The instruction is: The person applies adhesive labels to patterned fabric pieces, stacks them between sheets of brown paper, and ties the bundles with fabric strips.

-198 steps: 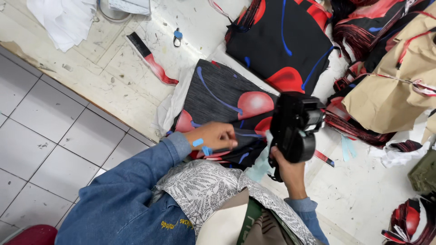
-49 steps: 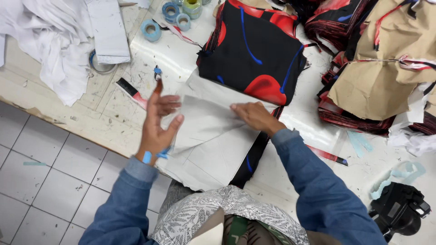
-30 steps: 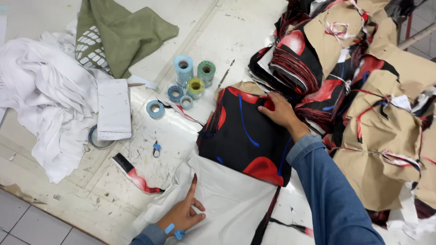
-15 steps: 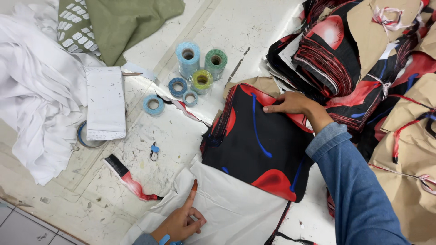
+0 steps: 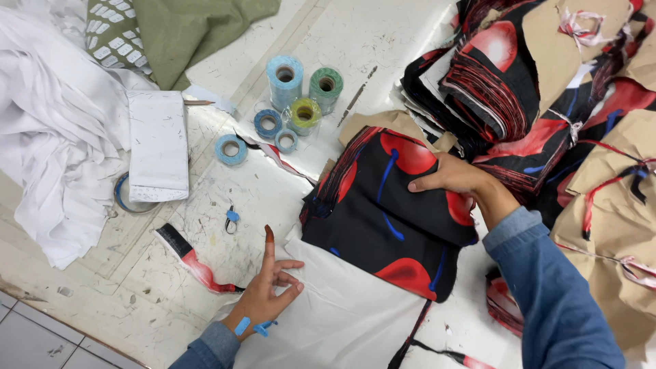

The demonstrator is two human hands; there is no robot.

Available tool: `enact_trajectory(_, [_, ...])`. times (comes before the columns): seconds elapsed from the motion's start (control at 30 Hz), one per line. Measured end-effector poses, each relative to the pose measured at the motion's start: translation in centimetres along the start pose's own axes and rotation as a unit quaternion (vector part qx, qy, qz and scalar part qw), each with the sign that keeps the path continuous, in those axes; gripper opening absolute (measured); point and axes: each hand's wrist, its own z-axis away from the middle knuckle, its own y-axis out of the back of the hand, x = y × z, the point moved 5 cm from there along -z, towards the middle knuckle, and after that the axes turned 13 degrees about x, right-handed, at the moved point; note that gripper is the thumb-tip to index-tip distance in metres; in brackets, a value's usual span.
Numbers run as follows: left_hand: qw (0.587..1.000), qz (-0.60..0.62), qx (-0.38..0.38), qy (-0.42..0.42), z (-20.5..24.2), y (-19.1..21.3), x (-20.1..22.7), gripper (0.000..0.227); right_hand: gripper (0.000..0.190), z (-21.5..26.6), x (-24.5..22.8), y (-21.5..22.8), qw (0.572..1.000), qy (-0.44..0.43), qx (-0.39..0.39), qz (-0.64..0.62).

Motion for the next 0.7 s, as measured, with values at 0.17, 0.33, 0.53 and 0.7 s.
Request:
enact_trajectory(0.17, [0.995, 0.046, 0.051, -0.069, -0.3, 2.7, 1.7, 0.106, 0.044, 12.0, 3.2, -7.8, 0.968, 0.211, -0.044, 0.130])
enact_trajectory(0.33, [0.972, 0.033, 0.093, -0.213, -1.7, 4.5, 10.3, 0.098, 0.033, 20.0, 9.5, -23.7, 0.922, 0.316, -0.086, 0.207])
enact_trajectory(0.53, [0.967, -0.070, 0.017, -0.246, -5.2, -0.8, 11.5, 0.103, 0.048, 21.6, 14.4, -30.5, 0.881, 0.370, -0.169, 0.243])
enact_trajectory(0.7, [0.913, -0.241, 0.068, -0.322, -6.6, -4.2, 4.5, 0.108, 0.030, 22.2, 8.6, -18.4, 0.899, 0.384, 0.193, 0.087])
